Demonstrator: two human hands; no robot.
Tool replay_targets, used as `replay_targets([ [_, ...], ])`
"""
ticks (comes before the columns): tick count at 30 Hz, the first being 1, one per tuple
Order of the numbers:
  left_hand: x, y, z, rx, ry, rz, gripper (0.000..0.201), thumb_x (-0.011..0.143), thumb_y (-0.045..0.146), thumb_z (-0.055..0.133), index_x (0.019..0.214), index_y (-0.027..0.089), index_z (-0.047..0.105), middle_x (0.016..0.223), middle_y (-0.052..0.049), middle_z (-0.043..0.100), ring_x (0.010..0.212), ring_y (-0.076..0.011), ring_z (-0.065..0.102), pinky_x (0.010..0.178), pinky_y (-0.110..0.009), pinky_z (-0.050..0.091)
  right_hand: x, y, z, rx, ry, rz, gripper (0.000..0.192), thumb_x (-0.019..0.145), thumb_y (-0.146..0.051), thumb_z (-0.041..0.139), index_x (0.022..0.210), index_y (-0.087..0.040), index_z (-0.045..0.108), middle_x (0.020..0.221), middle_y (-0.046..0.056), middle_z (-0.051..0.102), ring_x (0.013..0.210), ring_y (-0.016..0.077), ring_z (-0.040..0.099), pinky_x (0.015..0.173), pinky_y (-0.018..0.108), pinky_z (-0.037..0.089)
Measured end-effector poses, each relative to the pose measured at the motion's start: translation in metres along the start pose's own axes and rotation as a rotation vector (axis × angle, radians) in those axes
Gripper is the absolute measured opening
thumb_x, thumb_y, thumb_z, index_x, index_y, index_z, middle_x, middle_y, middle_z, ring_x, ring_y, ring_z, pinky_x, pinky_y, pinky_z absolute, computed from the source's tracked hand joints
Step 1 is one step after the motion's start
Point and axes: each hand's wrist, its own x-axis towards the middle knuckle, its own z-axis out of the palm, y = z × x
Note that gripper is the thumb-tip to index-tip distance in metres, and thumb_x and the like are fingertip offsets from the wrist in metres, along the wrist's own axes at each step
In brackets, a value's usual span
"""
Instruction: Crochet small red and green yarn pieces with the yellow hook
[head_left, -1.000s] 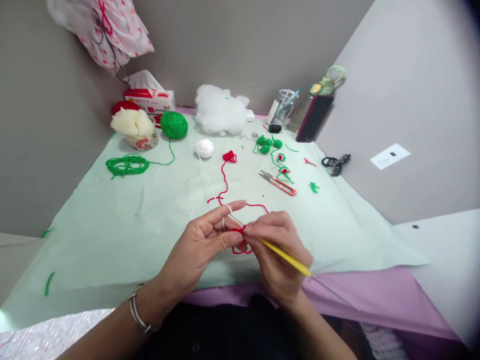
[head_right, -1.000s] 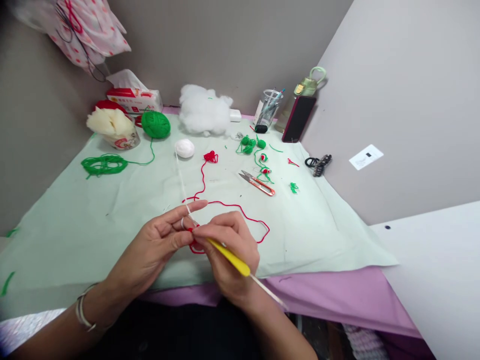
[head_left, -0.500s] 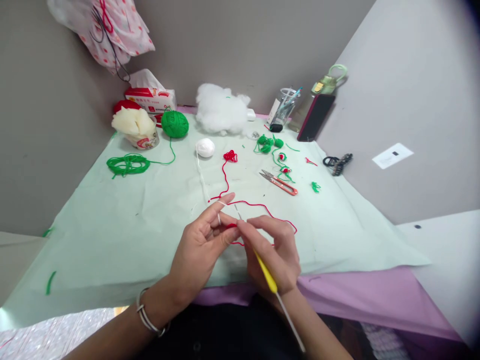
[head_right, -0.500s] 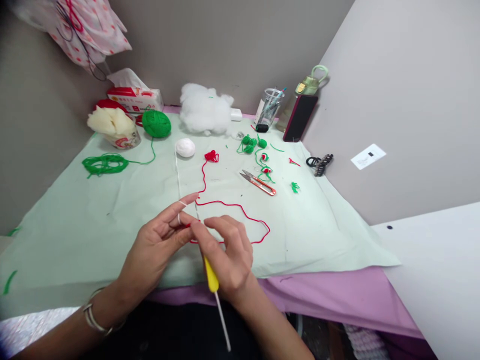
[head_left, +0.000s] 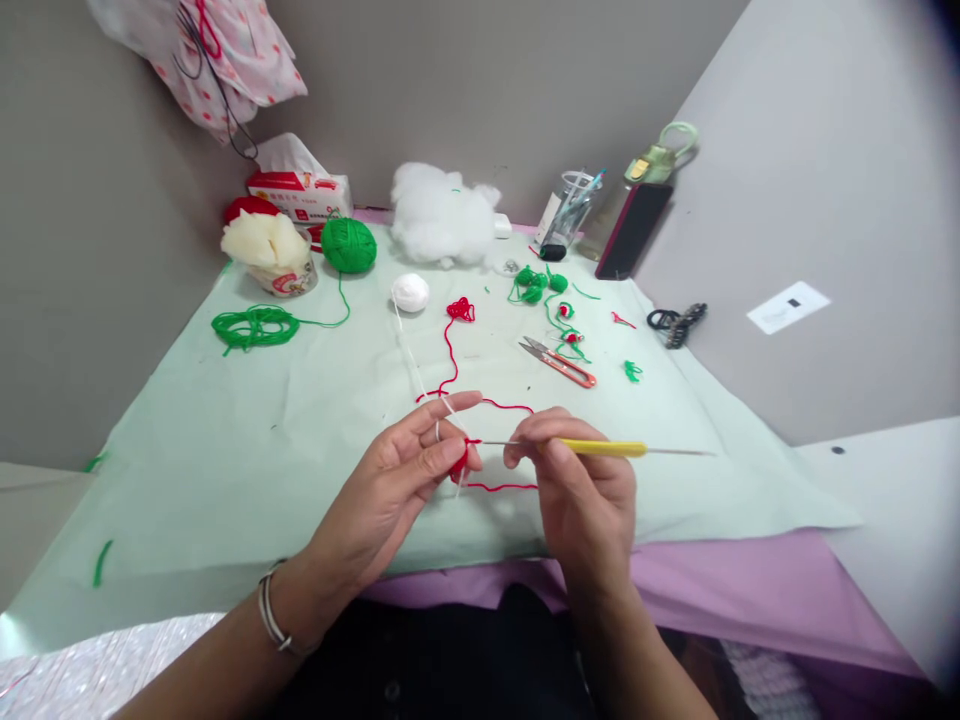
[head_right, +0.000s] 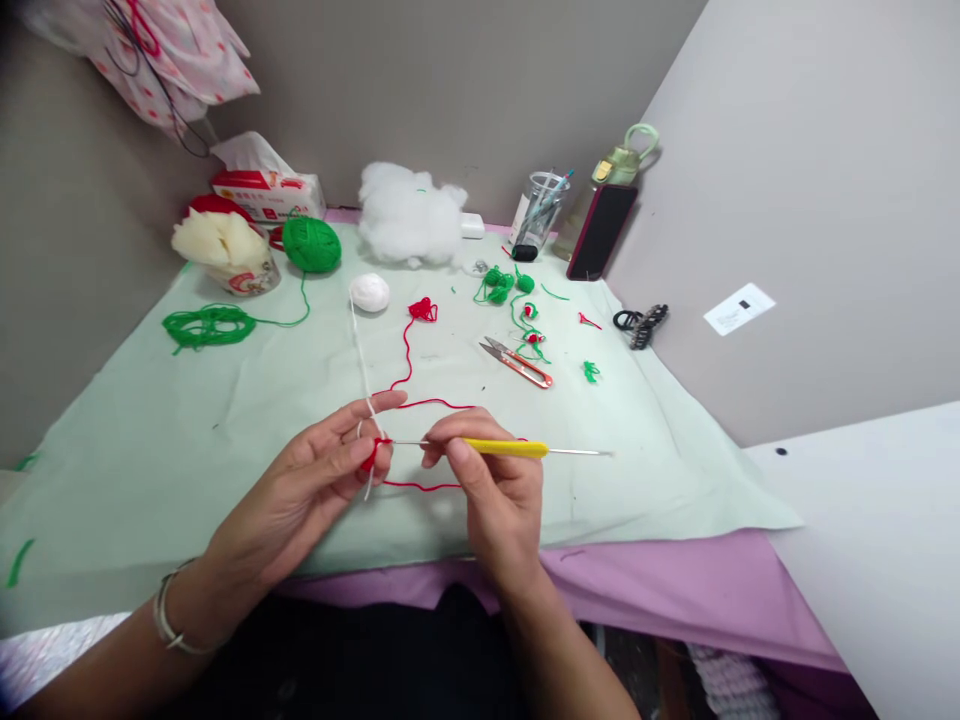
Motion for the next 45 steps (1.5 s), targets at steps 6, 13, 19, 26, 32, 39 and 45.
replay_targets([
  [6, 0.000, -0.004, 0.002, 0.097, 0.022, 0.079, 0.034, 0.090, 0.029, 0.083, 0.125, 0.027, 0.079, 0.077, 0.003, 0.068, 0.077, -0.0141, 0.060, 0.076, -0.026, 0.047, -0.002, -0.004, 0.005, 0.145, 0.006, 0.143, 0.012, 0.095, -0.034, 0.074, 0.093, -0.025, 0.081, 0.087, 0.003, 0.071, 0.070, 0.0162, 0.066, 0.068, 0.033, 0.058],
  [13, 0.001, -0.007, -0.001, 0.169, 0.070, 0.129, 0.037, 0.088, 0.027, 0.084, 0.125, 0.027, 0.078, 0.089, 0.002, 0.070, 0.081, -0.0142, 0.063, 0.082, -0.027, 0.051, -0.002, -0.003, 0.003, 0.111, 0.029, 0.094, 0.007, 0.094, -0.030, 0.076, 0.096, -0.027, 0.082, 0.077, 0.001, 0.067, 0.068, 0.0154, 0.061, 0.064, 0.030, 0.051],
  [19, 0.002, -0.010, -0.003, 0.228, 0.095, 0.189, 0.036, 0.089, 0.026, 0.084, 0.125, 0.028, 0.077, 0.087, 0.004, 0.068, 0.082, -0.0120, 0.065, 0.084, -0.024, 0.052, -0.003, -0.006, 0.000, 0.091, -0.027, 0.042, 0.015, 0.101, -0.030, 0.067, 0.097, -0.024, 0.080, 0.078, 0.002, 0.065, 0.075, 0.0173, 0.060, 0.071, 0.032, 0.049],
  [26, 0.003, -0.012, -0.005, 0.259, 0.102, 0.212, 0.038, 0.089, 0.023, 0.084, 0.126, 0.029, 0.076, 0.083, 0.006, 0.066, 0.078, -0.0086, 0.062, 0.080, -0.020, 0.052, -0.007, -0.004, 0.000, -0.033, -0.076, -0.019, 0.016, 0.104, -0.024, 0.062, 0.102, -0.025, 0.078, 0.086, 0.002, 0.067, 0.083, 0.0177, 0.061, 0.076, 0.033, 0.047],
  [32, 0.003, -0.014, -0.006, 0.286, 0.119, 0.248, 0.037, 0.089, 0.023, 0.084, 0.125, 0.030, 0.076, 0.084, 0.007, 0.067, 0.081, -0.0081, 0.063, 0.081, -0.018, 0.052, -0.010, -0.010, 0.001, -0.204, -0.101, -0.123, 0.017, 0.104, -0.020, 0.060, 0.103, -0.024, 0.077, 0.089, 0.003, 0.069, 0.088, 0.0186, 0.061, 0.079, 0.034, 0.047],
  [39, 0.003, -0.013, -0.005, 0.304, 0.140, 0.258, 0.036, 0.087, 0.024, 0.085, 0.122, 0.028, 0.077, 0.087, 0.005, 0.069, 0.083, -0.0100, 0.066, 0.082, -0.021, 0.054, -0.012, -0.016, -0.001, -0.363, -0.155, -0.204, 0.020, 0.101, -0.011, 0.058, 0.107, -0.023, 0.073, 0.094, 0.003, 0.069, 0.091, 0.0184, 0.062, 0.081, 0.035, 0.049],
  [45, 0.001, -0.011, -0.001, 0.299, 0.136, 0.235, 0.035, 0.088, 0.027, 0.086, 0.121, 0.030, 0.077, 0.082, 0.007, 0.067, 0.079, -0.0084, 0.064, 0.079, -0.019, 0.052, -0.014, -0.016, 0.002, -0.446, -0.188, -0.240, 0.024, 0.099, -0.008, 0.056, 0.111, -0.023, 0.070, 0.098, 0.003, 0.068, 0.093, 0.0176, 0.063, 0.081, 0.033, 0.051],
])
